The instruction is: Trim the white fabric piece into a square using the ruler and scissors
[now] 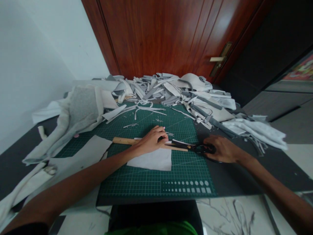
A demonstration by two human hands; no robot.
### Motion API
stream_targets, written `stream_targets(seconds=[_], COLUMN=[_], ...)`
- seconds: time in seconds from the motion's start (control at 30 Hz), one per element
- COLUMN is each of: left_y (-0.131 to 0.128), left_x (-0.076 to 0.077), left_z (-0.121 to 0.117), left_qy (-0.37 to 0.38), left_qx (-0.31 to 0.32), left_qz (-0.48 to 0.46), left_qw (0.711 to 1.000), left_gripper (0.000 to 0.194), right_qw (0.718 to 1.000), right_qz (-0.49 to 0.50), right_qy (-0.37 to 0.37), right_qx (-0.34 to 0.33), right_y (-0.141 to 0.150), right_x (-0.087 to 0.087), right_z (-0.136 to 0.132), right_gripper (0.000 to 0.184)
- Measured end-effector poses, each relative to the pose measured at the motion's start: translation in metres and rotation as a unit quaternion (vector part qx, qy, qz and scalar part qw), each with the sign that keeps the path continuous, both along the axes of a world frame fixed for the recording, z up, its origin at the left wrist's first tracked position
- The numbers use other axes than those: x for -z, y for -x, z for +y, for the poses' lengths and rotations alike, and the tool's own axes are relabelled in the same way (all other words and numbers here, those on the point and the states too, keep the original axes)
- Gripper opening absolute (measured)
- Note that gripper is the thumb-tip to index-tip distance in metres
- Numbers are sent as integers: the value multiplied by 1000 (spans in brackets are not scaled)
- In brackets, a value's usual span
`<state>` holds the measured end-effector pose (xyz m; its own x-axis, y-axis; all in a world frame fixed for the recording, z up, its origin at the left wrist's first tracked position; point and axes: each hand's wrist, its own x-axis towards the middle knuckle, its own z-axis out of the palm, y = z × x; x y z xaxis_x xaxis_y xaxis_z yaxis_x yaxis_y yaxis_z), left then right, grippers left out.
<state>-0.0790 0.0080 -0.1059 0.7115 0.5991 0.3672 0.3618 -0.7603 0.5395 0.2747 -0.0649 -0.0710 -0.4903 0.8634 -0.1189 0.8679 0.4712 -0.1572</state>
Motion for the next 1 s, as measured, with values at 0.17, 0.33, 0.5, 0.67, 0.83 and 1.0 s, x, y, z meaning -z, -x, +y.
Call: stream_targets(seconds=[0.17, 0.33, 0.5, 0.67, 0.83, 1.0], left_y=[0, 0, 0, 0, -1, -1], left_x=[-1, 1, 0, -1, -4, -4], left_z=[-1, 0, 1, 0, -1, 0], left_qy=[-12, -23, -22, -14, -9, 2], left_qx=[-1, -6, -8, -9, -11, -9], left_qz=[1, 12, 11, 12, 13, 15], left_qw=[1000, 1000, 1000, 1000, 1000, 1000], left_gripper=[19, 21, 21, 20, 20, 20], right_qw=[1000, 1000, 999, 997, 995, 993], right_qz=[-7, -17, -36, -47, -49, -63], right_qy=[12, -5, -17, -41, -70, -80], right_qx=[-5, -15, -27, -34, -48, -58], right_y=[0, 8, 12, 16, 22, 24], right_x=[-1, -1, -1, -4, -7, -8], right_z=[2, 8, 14, 14, 13, 13], right_gripper=[17, 19, 22, 23, 27, 22])
